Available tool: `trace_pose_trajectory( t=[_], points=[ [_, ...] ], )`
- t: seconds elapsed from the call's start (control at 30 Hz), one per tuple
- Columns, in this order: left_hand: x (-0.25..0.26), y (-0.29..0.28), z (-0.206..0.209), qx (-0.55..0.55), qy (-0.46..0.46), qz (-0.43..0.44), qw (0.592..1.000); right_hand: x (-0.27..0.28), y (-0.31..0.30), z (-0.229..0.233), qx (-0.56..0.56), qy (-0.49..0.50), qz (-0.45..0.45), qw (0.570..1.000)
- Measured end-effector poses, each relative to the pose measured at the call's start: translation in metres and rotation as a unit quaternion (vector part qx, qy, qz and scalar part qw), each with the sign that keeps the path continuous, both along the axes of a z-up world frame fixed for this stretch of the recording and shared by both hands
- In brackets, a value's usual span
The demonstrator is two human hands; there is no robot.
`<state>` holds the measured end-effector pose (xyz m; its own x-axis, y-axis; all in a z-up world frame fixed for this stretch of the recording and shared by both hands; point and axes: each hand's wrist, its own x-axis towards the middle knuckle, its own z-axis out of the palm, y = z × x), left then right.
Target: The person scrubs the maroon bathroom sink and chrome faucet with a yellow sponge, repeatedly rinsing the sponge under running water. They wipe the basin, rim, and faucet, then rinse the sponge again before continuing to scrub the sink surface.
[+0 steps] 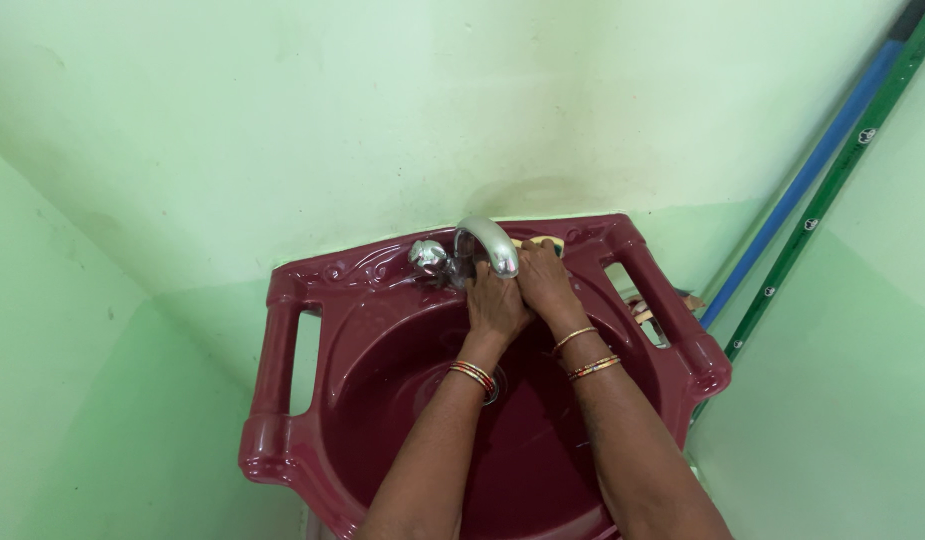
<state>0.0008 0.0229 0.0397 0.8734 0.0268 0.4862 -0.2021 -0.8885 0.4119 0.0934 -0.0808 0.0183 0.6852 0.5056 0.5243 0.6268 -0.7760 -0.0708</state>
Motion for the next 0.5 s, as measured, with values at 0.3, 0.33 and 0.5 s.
trace_pose_trajectory(
  t=[0.3, 0.33, 0.5],
  points=[
    [0.003, 0.004, 0.004, 0.009, -0.008, 0.003, 1.000, -0.006, -0.013, 0.015, 0.057, 0.054, 0.039, 0.996],
    [0.005, 0.005, 0.003, 0.010, -0.011, 0.005, 1.000, -0.010, -0.016, 0.020, 0.056, 0.071, 0.036, 0.995],
    [0.005, 0.003, -0.001, -0.052, -0.050, -0.020, 0.997, -0.021, -0.021, 0.042, 0.021, 0.045, -0.003, 0.999]
  ],
)
